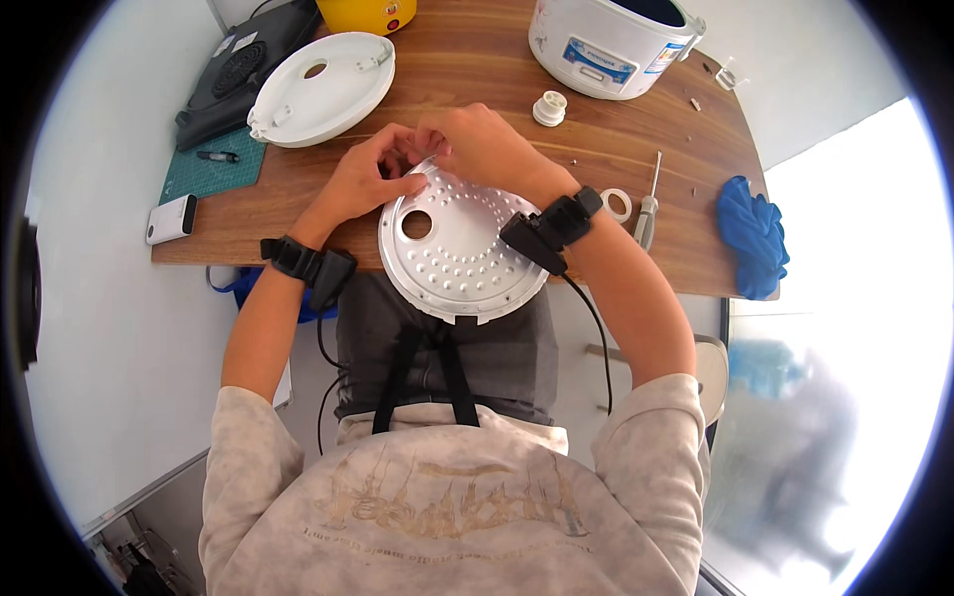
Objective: The person disassembles a white rice cooker using a screwdriver, removes a small white plastic component, and then reassembles the cooker by fitting a rubber seal into the lid and placing the lid back on the cooker body.
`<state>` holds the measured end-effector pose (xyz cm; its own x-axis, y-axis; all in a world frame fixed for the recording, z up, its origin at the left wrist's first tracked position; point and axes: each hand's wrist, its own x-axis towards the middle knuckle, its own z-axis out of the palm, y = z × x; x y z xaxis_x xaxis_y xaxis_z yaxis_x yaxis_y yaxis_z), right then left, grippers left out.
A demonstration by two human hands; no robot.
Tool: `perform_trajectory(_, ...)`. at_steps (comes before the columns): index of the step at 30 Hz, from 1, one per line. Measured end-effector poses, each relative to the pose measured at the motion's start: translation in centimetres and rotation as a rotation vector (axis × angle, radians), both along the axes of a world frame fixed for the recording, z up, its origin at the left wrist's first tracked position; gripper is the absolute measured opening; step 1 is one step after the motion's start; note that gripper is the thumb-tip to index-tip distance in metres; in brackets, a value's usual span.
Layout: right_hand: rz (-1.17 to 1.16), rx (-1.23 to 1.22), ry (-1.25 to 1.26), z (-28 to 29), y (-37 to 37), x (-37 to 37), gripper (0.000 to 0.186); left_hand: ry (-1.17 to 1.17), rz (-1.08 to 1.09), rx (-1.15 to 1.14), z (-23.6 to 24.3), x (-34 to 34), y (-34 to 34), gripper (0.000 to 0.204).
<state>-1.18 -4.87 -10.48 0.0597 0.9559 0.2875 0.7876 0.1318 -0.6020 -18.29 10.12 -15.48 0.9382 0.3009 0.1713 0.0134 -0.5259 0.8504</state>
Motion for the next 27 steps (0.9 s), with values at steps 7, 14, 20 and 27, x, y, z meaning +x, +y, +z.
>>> perform_trajectory(7,-0.049,0.013,0.018,-0.38,-0.27,0.01,0.019,0.024,0.003,0.029,0.57,-0.26,-0.28,0.049)
perform_trajectory(14,-0.058,-0.059,-0.009,-0.42,-0.38,0.26,0.016,0.018,-0.007,0.017,0.71,-0.26,-0.42,0.044)
perform_trajectory(20,-0.032,-0.026,-0.019,-0.55,-0.14,0.22,0.016,0.028,-0.014,0.031,0.48,-0.26,-0.12,0.040)
perform_trajectory(27,0.010,-0.043,-0.072,-0.59,0.23,0.39,0.015,0.010,-0.015,0.023,0.53,-0.37,-0.19,0.039)
